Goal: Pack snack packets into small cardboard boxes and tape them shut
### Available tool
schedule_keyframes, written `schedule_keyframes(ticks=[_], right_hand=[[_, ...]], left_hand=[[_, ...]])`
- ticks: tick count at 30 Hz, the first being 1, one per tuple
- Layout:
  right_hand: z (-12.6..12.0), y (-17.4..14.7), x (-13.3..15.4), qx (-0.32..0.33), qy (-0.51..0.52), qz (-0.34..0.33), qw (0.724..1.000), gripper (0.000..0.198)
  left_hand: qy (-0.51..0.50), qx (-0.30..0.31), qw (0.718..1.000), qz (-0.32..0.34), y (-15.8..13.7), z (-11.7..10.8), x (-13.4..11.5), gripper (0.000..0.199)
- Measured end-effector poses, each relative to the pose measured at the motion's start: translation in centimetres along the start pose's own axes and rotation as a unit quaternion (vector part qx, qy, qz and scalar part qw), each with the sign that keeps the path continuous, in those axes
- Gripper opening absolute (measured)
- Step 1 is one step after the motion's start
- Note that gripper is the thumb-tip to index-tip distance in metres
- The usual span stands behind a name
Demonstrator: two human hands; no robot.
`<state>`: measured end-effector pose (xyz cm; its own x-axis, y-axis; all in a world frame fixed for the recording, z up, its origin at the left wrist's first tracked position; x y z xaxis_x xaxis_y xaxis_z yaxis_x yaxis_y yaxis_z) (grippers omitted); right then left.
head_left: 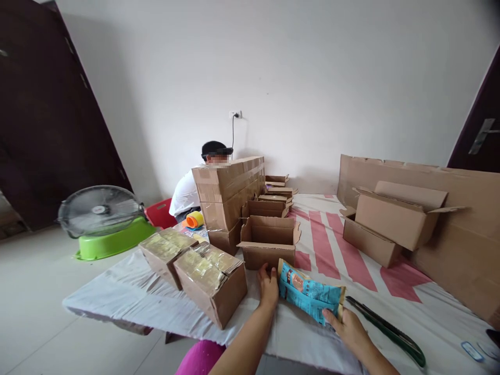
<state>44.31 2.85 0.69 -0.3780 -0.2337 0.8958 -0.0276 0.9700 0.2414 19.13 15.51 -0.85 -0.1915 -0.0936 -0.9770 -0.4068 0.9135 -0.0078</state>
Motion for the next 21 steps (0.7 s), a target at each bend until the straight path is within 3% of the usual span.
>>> schedule_keyframes(ticks=[7, 11, 18, 21], right_hand=[[0.3, 0.0, 0.0, 0.018, -0.006, 0.005, 1.0, 0.042], [0.4, 0.0, 0.2, 0.017, 0.006, 0.003, 1.0, 0.044], [1.0, 0.2, -0.3, 0.064, -0.044, -0.013, 0.997, 0.061], [1.1, 0.3, -0.5, 0.072, -0.052, -0.026, 0.996, 0.062]], left_hand=[[0.02, -0.006, 1.0, -0.016, -0.2, 0.1, 0.1, 0.044], [0.045, -0.009, 0.998, -0.042, 0.7, 1.4, -0.3, 0.046], [0.077, -0.02, 0.994, -0.078, 5.4, 4.9, -4.1, 0.039], [0.082, 0.005, 0.994, -0.069, 7.6, 5.6, -6.3, 0.037]])
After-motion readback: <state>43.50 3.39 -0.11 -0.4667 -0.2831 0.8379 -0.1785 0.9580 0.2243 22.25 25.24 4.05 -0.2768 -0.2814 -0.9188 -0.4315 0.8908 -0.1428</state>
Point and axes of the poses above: each hand's wrist, its own y-axis towards the middle knuckle, its own z-axis out of the palm, x = y × z, the point moved 8 cm from there along y, towards the middle knuckle, and after that the axes turned 9 degrees about -z, right-handed, at the moved point
